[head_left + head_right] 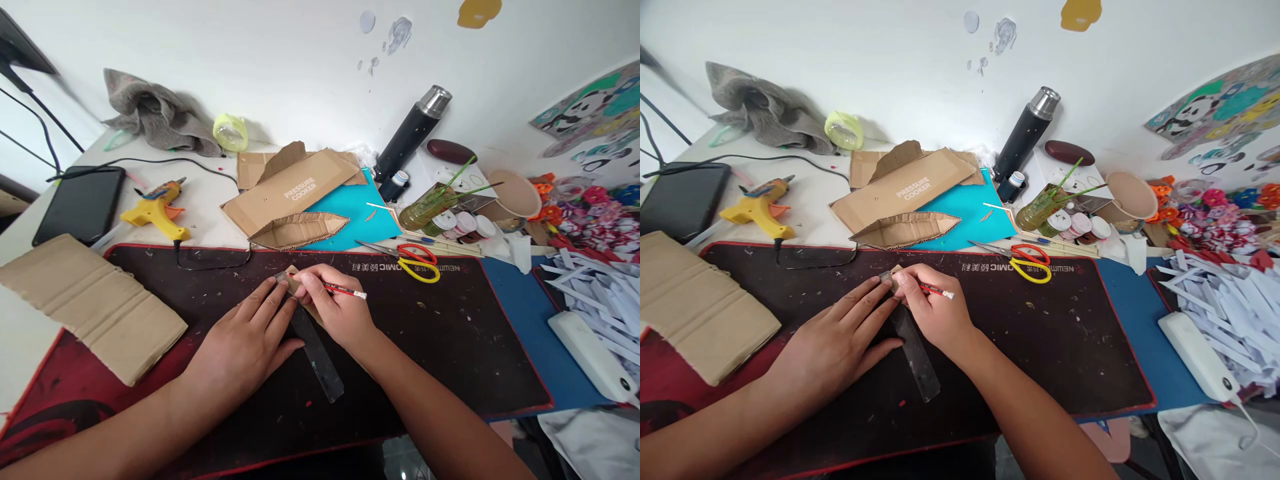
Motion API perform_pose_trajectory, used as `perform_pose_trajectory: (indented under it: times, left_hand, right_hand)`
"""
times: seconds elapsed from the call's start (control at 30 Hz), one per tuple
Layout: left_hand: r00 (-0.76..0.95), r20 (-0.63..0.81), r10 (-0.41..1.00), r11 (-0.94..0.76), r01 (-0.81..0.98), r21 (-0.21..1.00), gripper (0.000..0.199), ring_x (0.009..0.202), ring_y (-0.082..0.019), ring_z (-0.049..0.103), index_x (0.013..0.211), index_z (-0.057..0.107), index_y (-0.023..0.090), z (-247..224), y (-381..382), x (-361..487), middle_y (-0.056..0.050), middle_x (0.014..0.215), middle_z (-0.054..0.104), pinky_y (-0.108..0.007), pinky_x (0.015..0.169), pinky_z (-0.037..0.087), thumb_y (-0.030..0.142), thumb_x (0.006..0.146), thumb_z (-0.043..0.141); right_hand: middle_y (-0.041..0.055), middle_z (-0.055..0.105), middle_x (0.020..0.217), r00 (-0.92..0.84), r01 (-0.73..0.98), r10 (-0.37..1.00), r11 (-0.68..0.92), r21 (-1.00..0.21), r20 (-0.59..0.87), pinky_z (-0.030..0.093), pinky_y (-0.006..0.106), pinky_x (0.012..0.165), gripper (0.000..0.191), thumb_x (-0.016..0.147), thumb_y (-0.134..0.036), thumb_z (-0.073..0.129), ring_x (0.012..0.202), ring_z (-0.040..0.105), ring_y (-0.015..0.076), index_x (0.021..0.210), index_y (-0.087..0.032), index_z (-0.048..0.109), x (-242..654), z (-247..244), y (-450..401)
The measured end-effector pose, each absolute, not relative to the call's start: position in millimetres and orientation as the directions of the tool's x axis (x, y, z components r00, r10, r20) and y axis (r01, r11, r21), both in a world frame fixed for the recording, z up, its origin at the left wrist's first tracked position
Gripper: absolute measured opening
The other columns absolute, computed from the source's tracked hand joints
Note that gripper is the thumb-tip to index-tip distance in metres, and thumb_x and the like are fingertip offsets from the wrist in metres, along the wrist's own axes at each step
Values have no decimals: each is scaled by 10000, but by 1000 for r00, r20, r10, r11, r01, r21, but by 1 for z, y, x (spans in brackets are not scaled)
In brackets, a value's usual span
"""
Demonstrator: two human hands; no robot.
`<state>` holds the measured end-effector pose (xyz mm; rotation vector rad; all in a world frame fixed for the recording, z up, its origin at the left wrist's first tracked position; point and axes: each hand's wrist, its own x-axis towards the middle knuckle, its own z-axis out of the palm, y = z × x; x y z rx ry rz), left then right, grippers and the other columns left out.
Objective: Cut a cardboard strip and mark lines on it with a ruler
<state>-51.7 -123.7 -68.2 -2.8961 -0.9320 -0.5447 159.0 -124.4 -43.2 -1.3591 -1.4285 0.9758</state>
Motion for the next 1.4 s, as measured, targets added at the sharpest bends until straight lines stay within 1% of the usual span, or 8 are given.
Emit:
perform_pose_trajectory:
  times: [0.17,0.33,0.43,0.6,0.77,0.93,1.13,1.4]
  left_hand:
    - [742,351,571,-810,578,94,572,1494,-392,610,1534,642,117,-70,-124,-52,-203,1566,668,-512,1135,614,509,1128,545]
    - [759,373,534,-827,561,43,587,1457,-400,639,1462,664,33,-67,-122,-52,-234,1524,692,-501,1123,617,501,1137,523]
    - [759,376,532,-825,564,28,572,1449,-392,646,1430,683,40,-67,-122,-52,-230,1514,700,-486,1118,617,500,1148,490]
    - [750,369,550,-819,570,62,572,1470,-390,630,1479,658,63,-68,-123,-52,-222,1535,687,-490,1125,609,501,1142,511]
    - [757,375,535,-827,561,48,593,1451,-404,642,1500,635,28,-67,-123,-51,-238,1531,685,-501,1111,616,483,1140,516]
    - [760,391,519,-831,555,24,591,1431,-404,657,1509,622,15,-66,-122,-50,-240,1509,700,-500,1115,613,467,1148,497]
    - [749,390,536,-830,553,77,573,1451,-404,643,1486,646,44,-67,-122,-52,-246,1512,696,-497,1141,593,480,1125,557]
    - [744,378,551,-821,563,89,539,1455,-393,643,1431,687,70,-68,-122,-53,-238,1512,698,-488,1129,603,493,1133,537]
  right_hand:
    - [34,808,867,8,298,995,96,-950,103,639,300,764,329,1128,-480,591,784,773,182,992,-241,769,159,-44,-125]
    - [35,814,878,8,314,996,84,-946,91,640,301,774,329,1125,-488,590,793,779,184,1008,-241,774,159,-45,-125]
    - [32,813,877,8,314,995,88,-945,95,641,294,771,307,1125,-452,594,786,773,178,1005,-236,776,159,-45,-125]
    - [37,817,904,1,322,996,87,-943,92,650,296,793,283,1133,-421,587,822,785,184,1026,-238,773,158,-46,-125]
    - [45,827,944,-16,356,994,106,-929,107,654,299,807,279,1136,-429,584,861,798,193,1044,-243,770,159,-47,-126]
    - [34,823,920,-22,382,993,115,-917,116,638,296,793,276,1136,-418,574,843,795,190,1014,-251,757,159,-44,-127]
    - [18,801,850,-38,428,988,153,-891,152,598,290,776,271,1132,-380,565,789,768,179,976,-245,741,160,-38,-130]
    - [8,739,776,-59,474,986,162,-865,153,552,287,727,305,1137,-351,549,711,702,164,921,-234,729,163,-33,-146]
